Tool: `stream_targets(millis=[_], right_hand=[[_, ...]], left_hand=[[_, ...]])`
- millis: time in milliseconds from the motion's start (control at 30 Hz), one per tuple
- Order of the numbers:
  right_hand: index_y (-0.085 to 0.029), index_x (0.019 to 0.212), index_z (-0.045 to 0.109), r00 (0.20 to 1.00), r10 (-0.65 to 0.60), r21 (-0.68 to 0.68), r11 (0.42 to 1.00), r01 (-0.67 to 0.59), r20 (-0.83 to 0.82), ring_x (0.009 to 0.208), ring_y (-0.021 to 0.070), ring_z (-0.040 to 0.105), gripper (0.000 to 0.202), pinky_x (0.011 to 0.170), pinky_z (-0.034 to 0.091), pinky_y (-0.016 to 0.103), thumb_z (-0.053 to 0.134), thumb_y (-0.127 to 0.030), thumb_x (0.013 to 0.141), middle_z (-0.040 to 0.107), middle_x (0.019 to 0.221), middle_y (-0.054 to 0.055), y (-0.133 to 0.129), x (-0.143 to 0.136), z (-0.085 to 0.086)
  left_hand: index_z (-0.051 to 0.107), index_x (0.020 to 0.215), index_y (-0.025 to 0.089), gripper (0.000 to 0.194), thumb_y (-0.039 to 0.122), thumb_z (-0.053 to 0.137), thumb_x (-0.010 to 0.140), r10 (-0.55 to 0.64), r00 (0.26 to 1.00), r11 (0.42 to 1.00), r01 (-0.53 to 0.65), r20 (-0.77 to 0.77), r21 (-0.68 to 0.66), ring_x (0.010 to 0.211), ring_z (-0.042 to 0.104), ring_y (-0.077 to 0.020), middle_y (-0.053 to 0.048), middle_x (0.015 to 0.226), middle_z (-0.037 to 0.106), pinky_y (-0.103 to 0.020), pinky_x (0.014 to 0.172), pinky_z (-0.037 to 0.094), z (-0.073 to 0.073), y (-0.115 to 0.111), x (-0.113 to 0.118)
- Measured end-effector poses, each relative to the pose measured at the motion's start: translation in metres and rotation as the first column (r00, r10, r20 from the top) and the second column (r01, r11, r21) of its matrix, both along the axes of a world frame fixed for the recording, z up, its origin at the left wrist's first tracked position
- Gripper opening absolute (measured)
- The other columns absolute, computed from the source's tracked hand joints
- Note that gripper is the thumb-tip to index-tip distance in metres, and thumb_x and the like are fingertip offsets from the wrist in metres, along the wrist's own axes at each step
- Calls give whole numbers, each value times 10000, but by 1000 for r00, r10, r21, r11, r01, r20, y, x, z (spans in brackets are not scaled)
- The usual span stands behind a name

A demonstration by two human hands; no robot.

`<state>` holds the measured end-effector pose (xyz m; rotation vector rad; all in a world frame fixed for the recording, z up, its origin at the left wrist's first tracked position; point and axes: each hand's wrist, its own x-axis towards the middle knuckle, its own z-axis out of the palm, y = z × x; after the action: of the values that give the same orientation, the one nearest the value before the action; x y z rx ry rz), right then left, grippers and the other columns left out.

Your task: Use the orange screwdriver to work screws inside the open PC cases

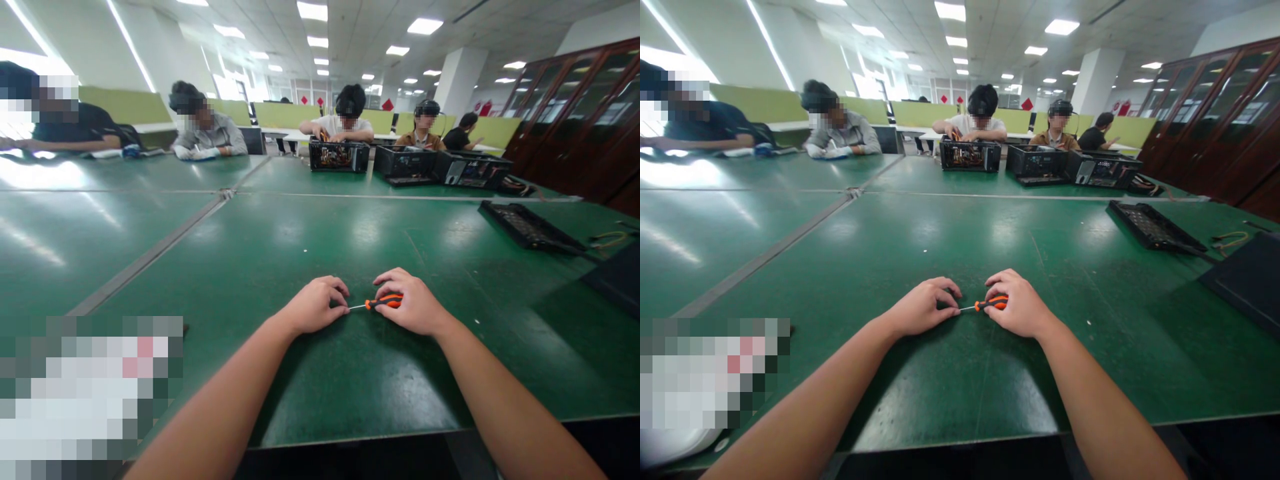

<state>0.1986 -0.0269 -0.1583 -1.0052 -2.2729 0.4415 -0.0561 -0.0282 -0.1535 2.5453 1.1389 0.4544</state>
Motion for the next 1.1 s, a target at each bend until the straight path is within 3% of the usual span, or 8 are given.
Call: stream_targets(millis=[300, 533, 667, 900, 1100], right_hand=[[-211, 767, 731, 999, -4, -21, 1000, 4, -33, 1027, 234, 622, 59, 929, 494, 399, 746, -164, 734, 706, 1054, 76, 0, -1, -2], [-220, 831, 770, 990, 24, -125, 992, -7, 136, 1035, 238, 622, 44, 955, 472, 423, 736, -243, 814, 723, 1071, 68, 6, -1, -8], [-220, 847, 772, 990, 35, -105, 994, -20, 139, 1055, 232, 615, 54, 970, 460, 416, 729, -244, 825, 724, 1085, 64, 7, -2, -9], [-219, 847, 766, 992, 35, -94, 995, -23, 125, 1045, 238, 621, 53, 966, 468, 434, 725, -233, 816, 727, 1066, 68, 7, -2, -11], [-225, 753, 740, 999, 47, -7, 999, -47, 15, 970, 231, 631, 57, 895, 504, 396, 745, -171, 738, 726, 990, 59, 1, -2, 0]], left_hand=[[795, 840, 211, 120, 219, 675, 841, -10, 1000, 1000, 10, 0, 12, 988, 661, -201, -57, 1066, 722, -331, 928, 506, 1, -1, 1], [771, 825, 210, 144, 232, 637, 874, -11, 999, 988, 3, 50, 153, 974, 644, -208, -43, 1033, 727, -402, 997, 461, 7, 1, -3], [766, 831, 225, 152, 244, 625, 886, -20, 998, 982, 9, 56, 187, 986, 642, -204, -28, 1037, 725, -441, 1073, 404, 9, 1, -5], [773, 842, 234, 156, 252, 624, 884, -12, 999, 986, 5, 39, 167, 1009, 639, -209, -32, 1053, 722, -443, 1095, 395, 8, 0, -5], [786, 829, 221, 118, 223, 669, 846, -12, 1000, 998, 11, 15, 62, 1012, 649, -212, -50, 1073, 715, -360, 973, 486, 1, 0, 0]])
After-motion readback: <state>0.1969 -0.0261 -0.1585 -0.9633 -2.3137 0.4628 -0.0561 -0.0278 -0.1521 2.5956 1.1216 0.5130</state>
